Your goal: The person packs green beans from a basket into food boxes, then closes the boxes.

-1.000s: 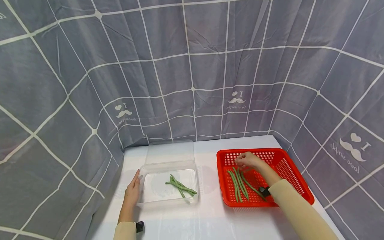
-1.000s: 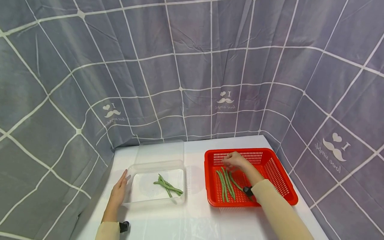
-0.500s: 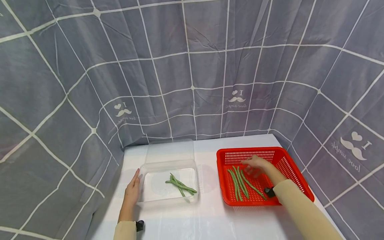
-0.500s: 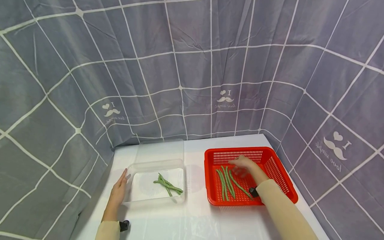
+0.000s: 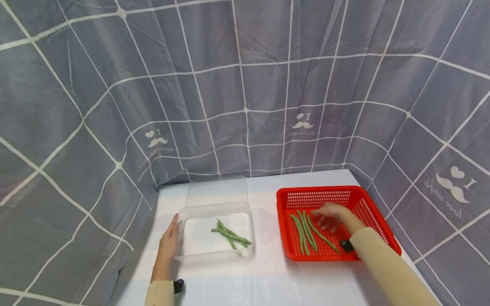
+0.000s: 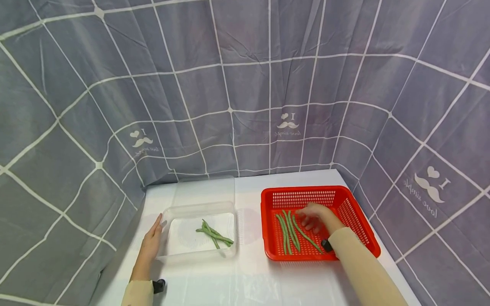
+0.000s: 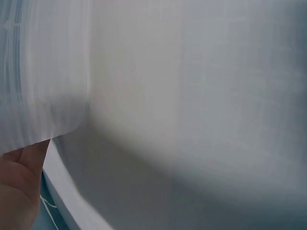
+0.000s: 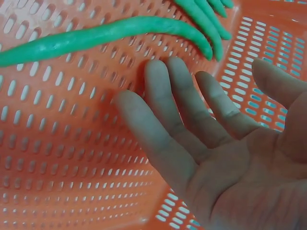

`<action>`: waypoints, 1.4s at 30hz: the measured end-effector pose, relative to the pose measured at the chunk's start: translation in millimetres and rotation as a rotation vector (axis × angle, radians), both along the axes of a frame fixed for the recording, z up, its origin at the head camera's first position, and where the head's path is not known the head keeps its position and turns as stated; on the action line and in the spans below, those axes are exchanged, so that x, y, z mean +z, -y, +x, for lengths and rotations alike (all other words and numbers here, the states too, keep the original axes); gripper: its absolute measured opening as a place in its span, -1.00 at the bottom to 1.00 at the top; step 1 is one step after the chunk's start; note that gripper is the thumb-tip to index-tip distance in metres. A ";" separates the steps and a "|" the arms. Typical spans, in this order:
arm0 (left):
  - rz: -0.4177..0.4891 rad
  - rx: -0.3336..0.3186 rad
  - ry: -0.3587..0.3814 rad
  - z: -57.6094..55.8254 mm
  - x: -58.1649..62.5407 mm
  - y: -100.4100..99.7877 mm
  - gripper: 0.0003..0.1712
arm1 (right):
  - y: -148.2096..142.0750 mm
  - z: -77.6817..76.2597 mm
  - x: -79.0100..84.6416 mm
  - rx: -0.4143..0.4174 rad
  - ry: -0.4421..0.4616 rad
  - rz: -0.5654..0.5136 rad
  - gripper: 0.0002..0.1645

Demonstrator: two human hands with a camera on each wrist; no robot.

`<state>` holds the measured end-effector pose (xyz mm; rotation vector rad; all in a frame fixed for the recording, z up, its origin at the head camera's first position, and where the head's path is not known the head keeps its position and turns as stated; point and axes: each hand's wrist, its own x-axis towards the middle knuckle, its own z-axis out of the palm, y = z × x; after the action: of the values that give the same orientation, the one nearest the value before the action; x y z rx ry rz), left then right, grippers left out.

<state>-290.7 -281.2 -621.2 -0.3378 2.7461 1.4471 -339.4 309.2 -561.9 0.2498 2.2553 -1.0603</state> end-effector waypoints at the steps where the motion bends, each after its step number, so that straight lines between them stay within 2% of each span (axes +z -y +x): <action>1: 0.000 0.000 -0.002 -0.3 0.4 0.1 -0.36 | -0.3 -0.1 0.0 -0.003 0.004 0.000 -0.50; 19: 0.007 0.005 -0.007 -1.4 2.8 0.0 -0.36 | 12.0 -3.0 -9.3 0.069 0.012 0.088 -0.73; 26: 0.026 -0.010 -0.008 -0.2 4.2 -0.3 -0.36 | 21.5 0.8 -16.2 0.103 -0.003 0.072 -0.48; 33: 0.024 -0.009 0.009 0.5 3.9 -0.1 -0.36 | 26.4 4.1 -20.0 0.092 -0.050 0.090 -0.68; 42: 0.025 0.001 0.010 0.9 2.5 -0.9 -0.36 | 29.0 4.0 -21.0 0.092 -0.037 0.086 -0.68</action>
<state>-289.8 -280.3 -618.8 -0.3454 2.7181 1.4744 -335.3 280.1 -582.9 0.1614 2.3255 -0.9281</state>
